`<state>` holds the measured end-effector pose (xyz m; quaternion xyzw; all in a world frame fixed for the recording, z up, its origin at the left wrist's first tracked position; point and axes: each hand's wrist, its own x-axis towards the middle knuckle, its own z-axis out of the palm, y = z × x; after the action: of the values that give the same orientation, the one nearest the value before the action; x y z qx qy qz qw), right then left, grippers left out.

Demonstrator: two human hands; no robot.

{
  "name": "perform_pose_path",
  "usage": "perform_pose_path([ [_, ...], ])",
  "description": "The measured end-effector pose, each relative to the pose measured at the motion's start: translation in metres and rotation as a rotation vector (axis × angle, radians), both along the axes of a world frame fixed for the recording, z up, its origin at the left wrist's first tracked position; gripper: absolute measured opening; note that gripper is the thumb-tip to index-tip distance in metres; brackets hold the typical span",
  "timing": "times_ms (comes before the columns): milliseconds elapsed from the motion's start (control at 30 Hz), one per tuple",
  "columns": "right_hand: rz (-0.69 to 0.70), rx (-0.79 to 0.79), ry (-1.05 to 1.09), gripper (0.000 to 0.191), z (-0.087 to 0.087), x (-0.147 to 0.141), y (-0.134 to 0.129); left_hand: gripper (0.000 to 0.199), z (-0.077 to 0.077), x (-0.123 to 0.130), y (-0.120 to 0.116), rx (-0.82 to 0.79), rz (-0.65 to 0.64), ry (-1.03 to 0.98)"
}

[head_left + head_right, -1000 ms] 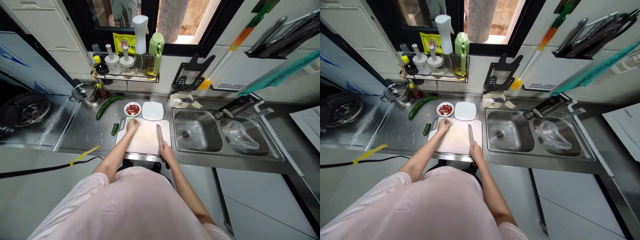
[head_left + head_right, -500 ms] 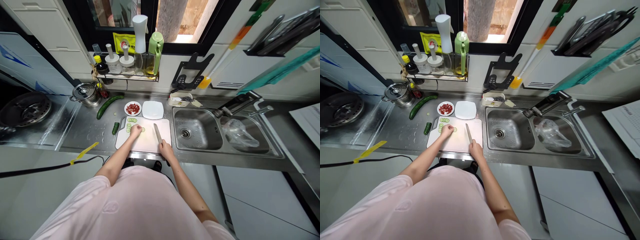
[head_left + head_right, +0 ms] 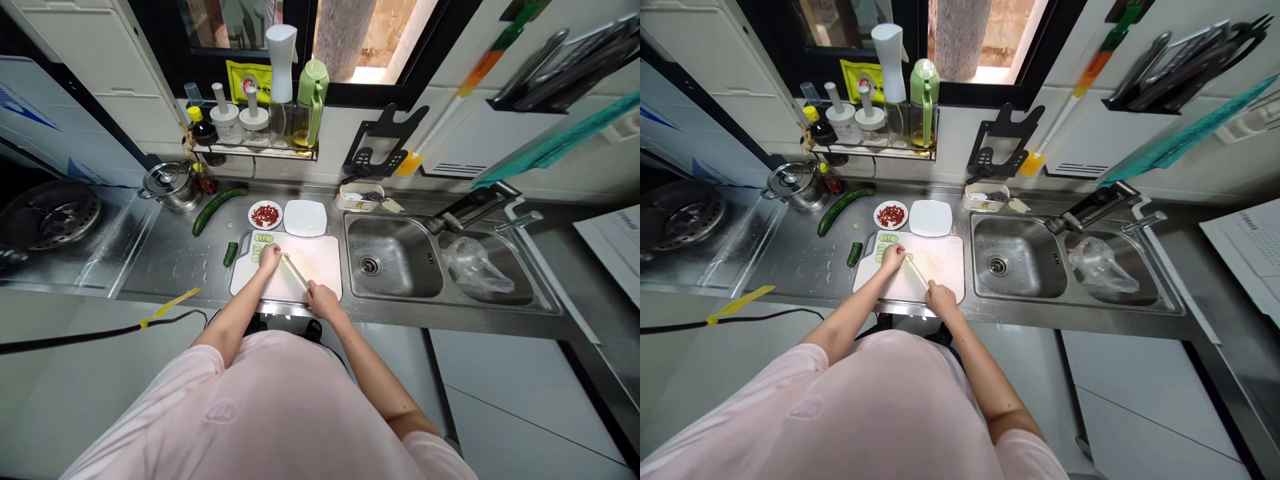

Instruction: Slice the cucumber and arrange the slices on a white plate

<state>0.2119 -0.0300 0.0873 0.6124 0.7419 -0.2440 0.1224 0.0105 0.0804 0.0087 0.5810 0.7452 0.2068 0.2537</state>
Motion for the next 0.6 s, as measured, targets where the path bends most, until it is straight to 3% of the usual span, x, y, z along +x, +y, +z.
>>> perform_pose_path([
  [600, 0.028, -0.025, 0.010, 0.024, -0.0010, -0.0097, 0.0031, 0.016, -0.0031, -0.0013, 0.0034, -0.031, 0.005, 0.002],
])
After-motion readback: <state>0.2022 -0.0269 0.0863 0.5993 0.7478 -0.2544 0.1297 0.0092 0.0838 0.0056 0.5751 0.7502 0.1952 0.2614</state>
